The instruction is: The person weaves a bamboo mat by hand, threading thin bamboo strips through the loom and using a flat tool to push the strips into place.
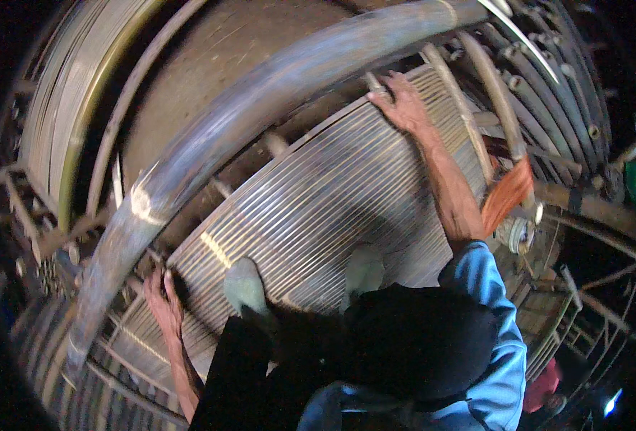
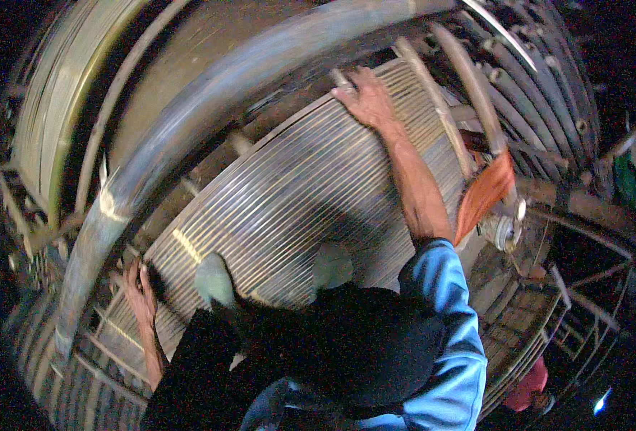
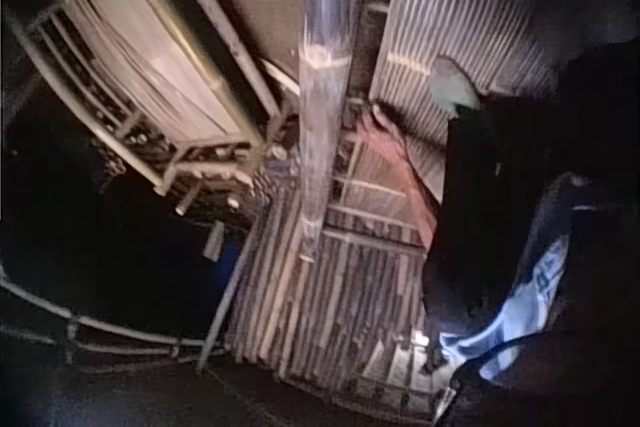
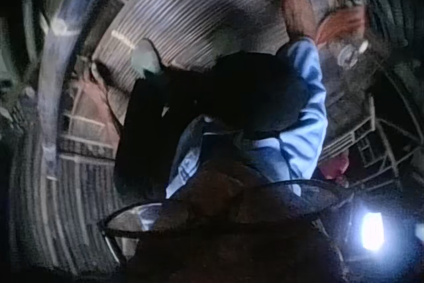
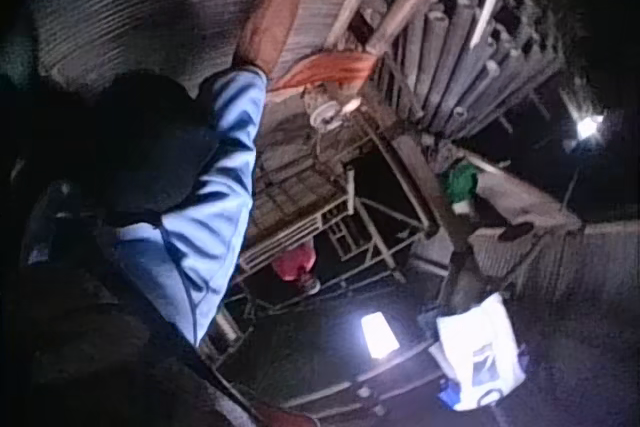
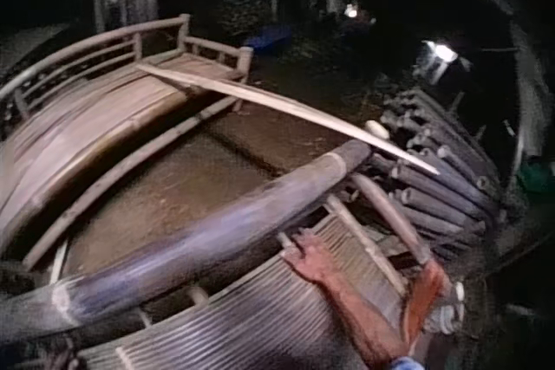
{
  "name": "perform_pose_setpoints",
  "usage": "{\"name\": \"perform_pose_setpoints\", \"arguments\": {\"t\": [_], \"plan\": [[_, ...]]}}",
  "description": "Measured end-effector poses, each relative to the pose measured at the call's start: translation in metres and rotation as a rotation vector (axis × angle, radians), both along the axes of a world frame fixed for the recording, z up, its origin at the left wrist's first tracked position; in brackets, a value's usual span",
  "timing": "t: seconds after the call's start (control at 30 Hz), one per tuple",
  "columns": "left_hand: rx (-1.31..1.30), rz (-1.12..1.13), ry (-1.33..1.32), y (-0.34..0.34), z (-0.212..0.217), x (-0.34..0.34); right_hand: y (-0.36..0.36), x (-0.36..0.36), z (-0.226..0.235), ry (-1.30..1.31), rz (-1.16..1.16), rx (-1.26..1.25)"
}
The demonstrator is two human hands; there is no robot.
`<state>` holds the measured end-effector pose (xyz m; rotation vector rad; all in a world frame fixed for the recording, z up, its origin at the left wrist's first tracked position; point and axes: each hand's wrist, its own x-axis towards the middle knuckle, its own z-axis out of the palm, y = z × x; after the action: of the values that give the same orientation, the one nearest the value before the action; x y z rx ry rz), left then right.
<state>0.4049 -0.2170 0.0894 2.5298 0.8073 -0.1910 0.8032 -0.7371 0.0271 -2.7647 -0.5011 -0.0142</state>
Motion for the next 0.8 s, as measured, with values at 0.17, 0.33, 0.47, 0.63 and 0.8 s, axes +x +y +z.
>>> {"name": "perform_pose_setpoints", "arguments": {"t": [0.17,0.33,0.47,0.63,0.8], "plan": [[-0.05,0.096,-0.147,0.016,-0.031,0.01,0.025,0.008,0.006,0.129,-0.023,0.066],[0.009,0.06,-0.125,0.02,-0.046,0.014,0.003,0.027,-0.012,0.081,-0.103,-0.176],[0.048,0.026,-0.14,0.018,-0.046,0.014,0.006,0.03,-0.009,0.146,-0.072,-0.313],[0.092,0.036,-0.114,0.019,-0.049,0.014,0.008,0.038,-0.009,0.213,0.01,-0.466],[0.112,0.011,0.029,0.023,-0.052,0.012,-0.005,0.025,-0.019,0.0,-0.008,-0.149]]}}
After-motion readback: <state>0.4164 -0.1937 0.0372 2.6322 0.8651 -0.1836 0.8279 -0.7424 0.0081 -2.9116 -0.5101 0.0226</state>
